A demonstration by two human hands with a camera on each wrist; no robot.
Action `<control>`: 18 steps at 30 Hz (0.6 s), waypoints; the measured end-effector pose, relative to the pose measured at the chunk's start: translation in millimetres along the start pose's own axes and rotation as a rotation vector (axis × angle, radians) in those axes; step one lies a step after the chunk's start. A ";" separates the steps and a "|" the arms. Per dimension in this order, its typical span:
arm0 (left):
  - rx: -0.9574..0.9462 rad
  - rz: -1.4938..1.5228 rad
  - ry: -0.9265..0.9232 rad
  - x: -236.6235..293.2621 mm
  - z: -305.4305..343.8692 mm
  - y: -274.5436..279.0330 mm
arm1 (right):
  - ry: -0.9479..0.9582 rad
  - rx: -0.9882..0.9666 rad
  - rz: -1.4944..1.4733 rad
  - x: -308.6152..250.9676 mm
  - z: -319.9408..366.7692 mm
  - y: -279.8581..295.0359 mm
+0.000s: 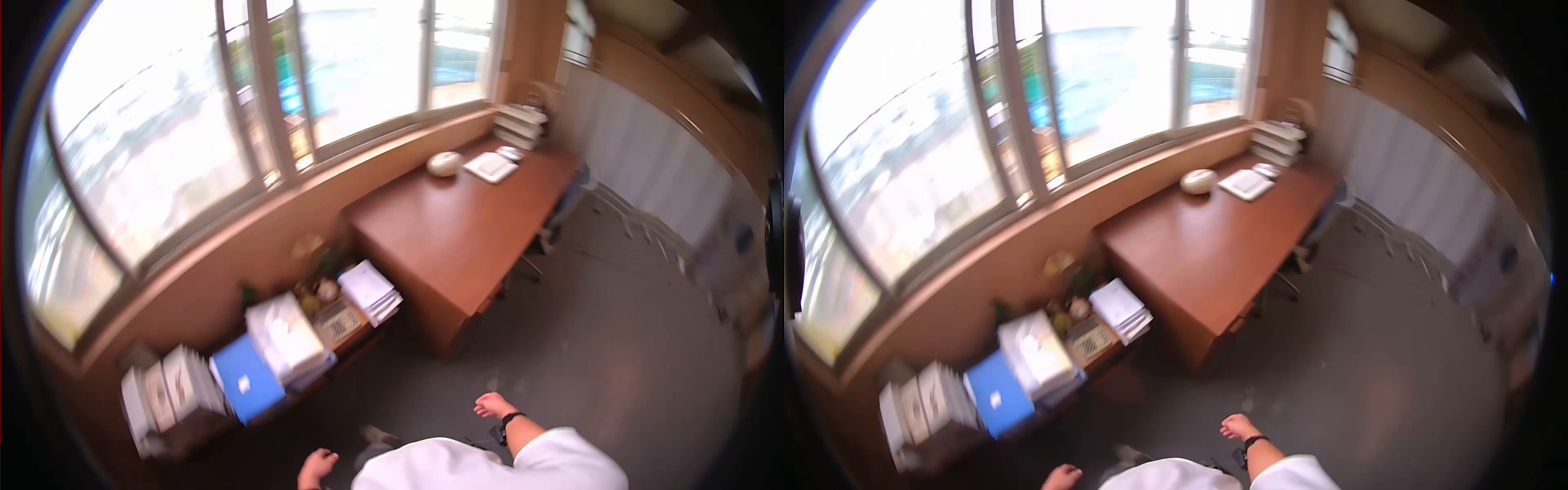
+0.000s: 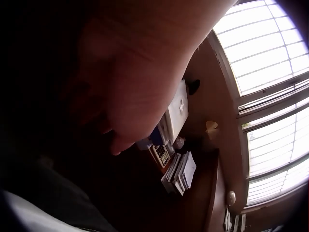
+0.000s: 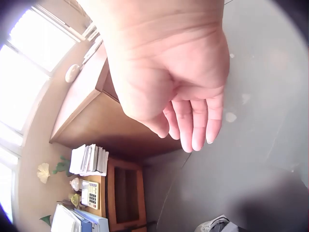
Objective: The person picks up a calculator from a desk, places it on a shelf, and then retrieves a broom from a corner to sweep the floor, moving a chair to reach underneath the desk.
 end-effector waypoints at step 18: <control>0.238 0.582 0.625 -180.6 405.0 -284.2 | -0.144 -0.381 0.512 226.1 27.6 48.8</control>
Point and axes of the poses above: each hand's wrist, its own z-axis away from the middle knuckle, its own y-axis out of the back of the hand, x = y × z, the point moved 10 cm from there along -z, towards the middle knuckle, and after that the axes turned 2 degrees about -x, right-handed, at the moved point
